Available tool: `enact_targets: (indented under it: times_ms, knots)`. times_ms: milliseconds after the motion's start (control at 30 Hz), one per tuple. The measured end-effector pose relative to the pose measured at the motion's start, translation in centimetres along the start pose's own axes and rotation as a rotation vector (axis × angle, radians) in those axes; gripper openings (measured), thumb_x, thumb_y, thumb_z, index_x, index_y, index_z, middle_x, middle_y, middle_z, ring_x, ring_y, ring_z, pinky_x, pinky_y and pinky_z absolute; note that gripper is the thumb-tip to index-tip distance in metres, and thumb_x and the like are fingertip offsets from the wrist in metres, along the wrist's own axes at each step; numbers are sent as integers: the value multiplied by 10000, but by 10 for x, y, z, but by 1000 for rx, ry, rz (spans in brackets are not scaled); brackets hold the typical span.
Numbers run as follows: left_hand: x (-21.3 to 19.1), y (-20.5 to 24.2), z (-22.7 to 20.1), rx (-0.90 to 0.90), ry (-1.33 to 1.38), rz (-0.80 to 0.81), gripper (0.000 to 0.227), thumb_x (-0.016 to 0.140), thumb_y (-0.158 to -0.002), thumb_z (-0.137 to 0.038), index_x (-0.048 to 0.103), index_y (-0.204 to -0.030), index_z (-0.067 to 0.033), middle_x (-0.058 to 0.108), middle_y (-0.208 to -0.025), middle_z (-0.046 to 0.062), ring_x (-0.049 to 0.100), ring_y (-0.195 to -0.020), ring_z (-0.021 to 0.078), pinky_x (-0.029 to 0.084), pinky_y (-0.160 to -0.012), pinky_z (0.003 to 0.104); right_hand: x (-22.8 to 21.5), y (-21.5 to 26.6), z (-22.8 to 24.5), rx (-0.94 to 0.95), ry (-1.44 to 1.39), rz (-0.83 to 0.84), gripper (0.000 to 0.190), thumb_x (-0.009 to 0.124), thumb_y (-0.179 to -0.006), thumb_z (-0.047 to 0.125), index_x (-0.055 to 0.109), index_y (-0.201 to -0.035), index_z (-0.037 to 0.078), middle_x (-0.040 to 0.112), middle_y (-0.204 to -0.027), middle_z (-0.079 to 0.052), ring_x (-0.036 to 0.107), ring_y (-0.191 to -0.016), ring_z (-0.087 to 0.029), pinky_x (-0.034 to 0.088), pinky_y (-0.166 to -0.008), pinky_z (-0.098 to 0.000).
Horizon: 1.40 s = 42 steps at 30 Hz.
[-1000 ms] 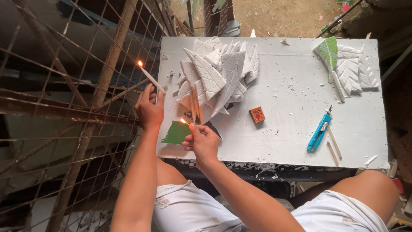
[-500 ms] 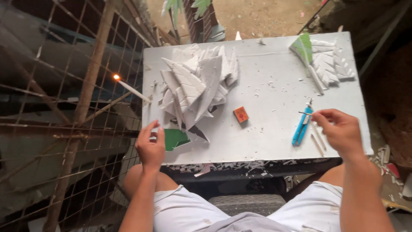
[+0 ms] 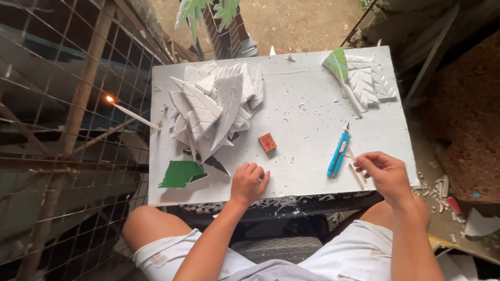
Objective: Lighting a candle and using a utility knife to cut and shape styrofoam pieces for a craft project.
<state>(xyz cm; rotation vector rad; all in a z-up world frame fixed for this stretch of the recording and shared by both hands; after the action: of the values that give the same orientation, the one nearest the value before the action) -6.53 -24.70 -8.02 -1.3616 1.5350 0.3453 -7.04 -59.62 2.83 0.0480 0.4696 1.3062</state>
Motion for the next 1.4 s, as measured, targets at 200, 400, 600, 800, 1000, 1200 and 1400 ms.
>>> enact_targets:
  times_ms: [200, 400, 600, 800, 1000, 1200, 1400]
  knots:
    - [-1, -5, -4, 14, -101, -26, 280, 672, -940, -220, 516, -734, -113, 478, -716, 52, 473, -684, 257, 414, -631, 391, -73, -39, -61, 10, -174, -315, 85, 722, -1003, 159, 688, -1004, 82, 705, -881, -81, 694, -775, -152, 542, -648, -227]
    - [4, -9, -4, -21, -160, 22, 271, 699, -895, -230, 522, -722, -121, 484, -711, 36, 467, -670, 246, 423, -617, 384, -147, -82, -111, 138, -432, -681, 115, 787, -932, 216, 674, -952, 203, 738, -879, -4, 726, -740, -54, 553, -632, -136]
    - [7, -10, -2, -26, -209, 46, 260, 665, -903, -274, 542, -726, -129, 499, -720, 39, 476, -686, 249, 412, -619, 392, -195, -109, -144, 123, -326, -936, 156, 801, -890, 125, 658, -873, 186, 744, -802, -5, 716, -639, -9, 571, -546, -98]
    - [6, -11, -3, -35, -192, 65, 255, 662, -897, -270, 535, -730, -125, 495, -720, 46, 469, -687, 249, 399, -604, 396, -223, -126, -223, 339, -17, -1021, 307, 711, -910, 138, 639, -1205, 97, 744, -797, -36, 756, -666, -47, 573, -507, -180]
    - [9, -11, -2, -31, -204, 55, 259, 680, -883, -270, 535, -722, -128, 490, -721, 41, 466, -687, 253, 400, -605, 399, -168, -135, -169, 386, 118, -539, 262, 587, -1102, 264, 687, -1174, 33, 734, -1096, -134, 723, -939, -241, 539, -720, -341]
    - [8, -13, -1, -34, -197, 53, 255, 673, -892, -271, 538, -728, -130, 487, -720, 38, 457, -680, 246, 394, -612, 388, -121, -149, -108, 554, 243, -323, 452, 439, -1103, 485, 669, -1350, 184, 646, -1209, -90, 558, -996, -290, 399, -841, -465]
    - [7, -10, -3, -45, -181, 35, 258, 676, -905, -266, 545, -734, -124, 481, -727, 41, 443, -679, 246, 381, -609, 388, -100, -157, -113, 407, 346, -432, 580, 465, -1088, 508, 631, -1390, 42, 610, -1380, -161, 574, -1200, -360, 418, -989, -436]
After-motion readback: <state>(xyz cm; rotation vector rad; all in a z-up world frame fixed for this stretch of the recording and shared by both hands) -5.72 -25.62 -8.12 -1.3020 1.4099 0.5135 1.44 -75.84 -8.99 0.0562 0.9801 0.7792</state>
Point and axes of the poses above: each hand's wrist, its own y-axis away from the middle knuckle, its own x-axis out of the palm, z = x × y, the point moved 3 cm from there along -y, towards the middle knuckle
